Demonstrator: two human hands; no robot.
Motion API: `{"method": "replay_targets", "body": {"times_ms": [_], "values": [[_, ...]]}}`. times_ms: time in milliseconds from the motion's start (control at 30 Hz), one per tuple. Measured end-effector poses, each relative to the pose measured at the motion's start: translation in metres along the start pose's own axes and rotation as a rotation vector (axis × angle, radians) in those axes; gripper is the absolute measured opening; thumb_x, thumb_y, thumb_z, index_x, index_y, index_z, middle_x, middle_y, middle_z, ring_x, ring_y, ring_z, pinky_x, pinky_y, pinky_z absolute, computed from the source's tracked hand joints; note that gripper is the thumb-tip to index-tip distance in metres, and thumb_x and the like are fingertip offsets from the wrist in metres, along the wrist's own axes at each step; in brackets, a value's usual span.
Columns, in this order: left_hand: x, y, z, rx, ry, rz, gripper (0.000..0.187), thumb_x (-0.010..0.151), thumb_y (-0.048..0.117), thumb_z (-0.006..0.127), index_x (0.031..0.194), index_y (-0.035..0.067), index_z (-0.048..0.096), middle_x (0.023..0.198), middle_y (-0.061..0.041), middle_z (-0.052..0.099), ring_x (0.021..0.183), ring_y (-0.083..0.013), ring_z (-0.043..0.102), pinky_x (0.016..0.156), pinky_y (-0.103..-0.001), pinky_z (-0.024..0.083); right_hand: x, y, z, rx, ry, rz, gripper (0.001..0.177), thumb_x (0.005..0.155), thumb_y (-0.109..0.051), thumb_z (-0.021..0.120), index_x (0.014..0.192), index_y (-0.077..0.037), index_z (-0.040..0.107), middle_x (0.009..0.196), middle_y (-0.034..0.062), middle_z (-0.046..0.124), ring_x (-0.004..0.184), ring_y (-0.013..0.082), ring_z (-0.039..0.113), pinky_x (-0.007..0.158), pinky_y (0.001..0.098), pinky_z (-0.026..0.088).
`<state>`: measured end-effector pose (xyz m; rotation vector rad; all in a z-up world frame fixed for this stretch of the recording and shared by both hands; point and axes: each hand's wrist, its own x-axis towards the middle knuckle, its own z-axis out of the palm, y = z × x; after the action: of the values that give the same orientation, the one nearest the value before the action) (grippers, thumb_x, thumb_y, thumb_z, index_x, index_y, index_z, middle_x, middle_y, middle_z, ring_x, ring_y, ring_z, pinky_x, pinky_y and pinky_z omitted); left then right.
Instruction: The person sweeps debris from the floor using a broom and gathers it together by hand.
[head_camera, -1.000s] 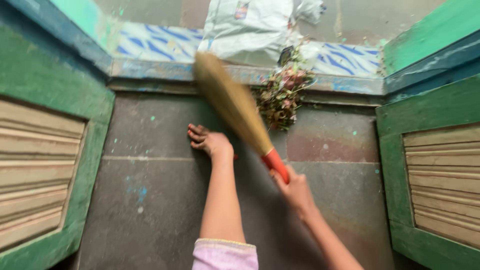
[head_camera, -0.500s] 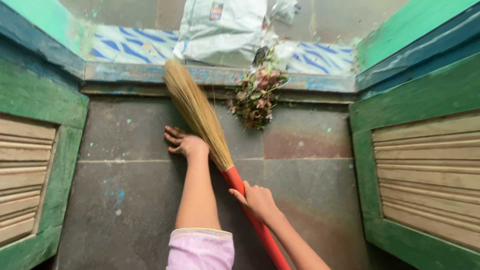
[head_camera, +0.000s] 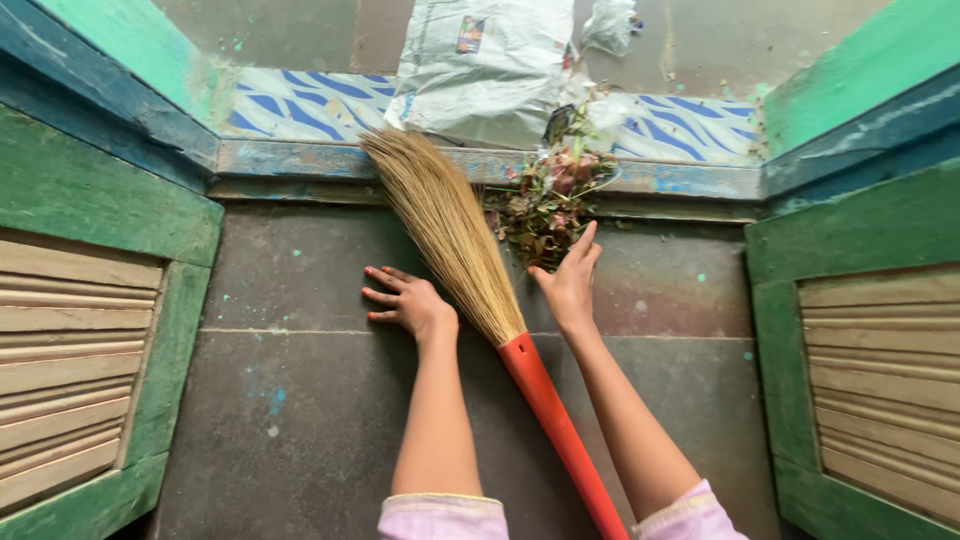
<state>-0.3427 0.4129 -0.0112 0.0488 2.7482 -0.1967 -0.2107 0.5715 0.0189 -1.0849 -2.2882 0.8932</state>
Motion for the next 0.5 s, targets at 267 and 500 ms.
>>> {"method": "replay_targets", "body": {"times_ms": [267, 500], "values": [[-0.002, 0.004, -0.001, 0.052, 0.102, -0.011, 0.079, 0.096, 0.017, 0.064, 0.156, -0.01, 0.019, 0.165, -0.032, 0.001, 0.146, -0.0608, 0.017, 0.109, -0.075, 0.03, 0.029, 0.006, 0.046, 0.052, 0.191, 0.183, 0.117, 0.072, -0.002, 0.085, 0.162, 0.001, 0.011, 0.132, 0.0242, 0.038, 0.114, 0.0437, 0.056, 0.101, 0.0477, 0.049], [-0.021, 0.001, -0.044, 0.083, -0.121, 0.055, 0.093, 0.094, 0.025, 0.068, 0.159, -0.014, 0.014, 0.165, -0.037, -0.001, 0.147, -0.0614, 0.014, 0.111, -0.072, 0.028, 0.066, 0.019, 0.068, 0.082, 0.356, 0.439, 0.087, 0.072, -0.008, 0.089, 0.145, -0.003, 0.042, 0.126, 0.0194, 0.045, 0.116, 0.0378, 0.056, 0.103, 0.0466, 0.048]]}}
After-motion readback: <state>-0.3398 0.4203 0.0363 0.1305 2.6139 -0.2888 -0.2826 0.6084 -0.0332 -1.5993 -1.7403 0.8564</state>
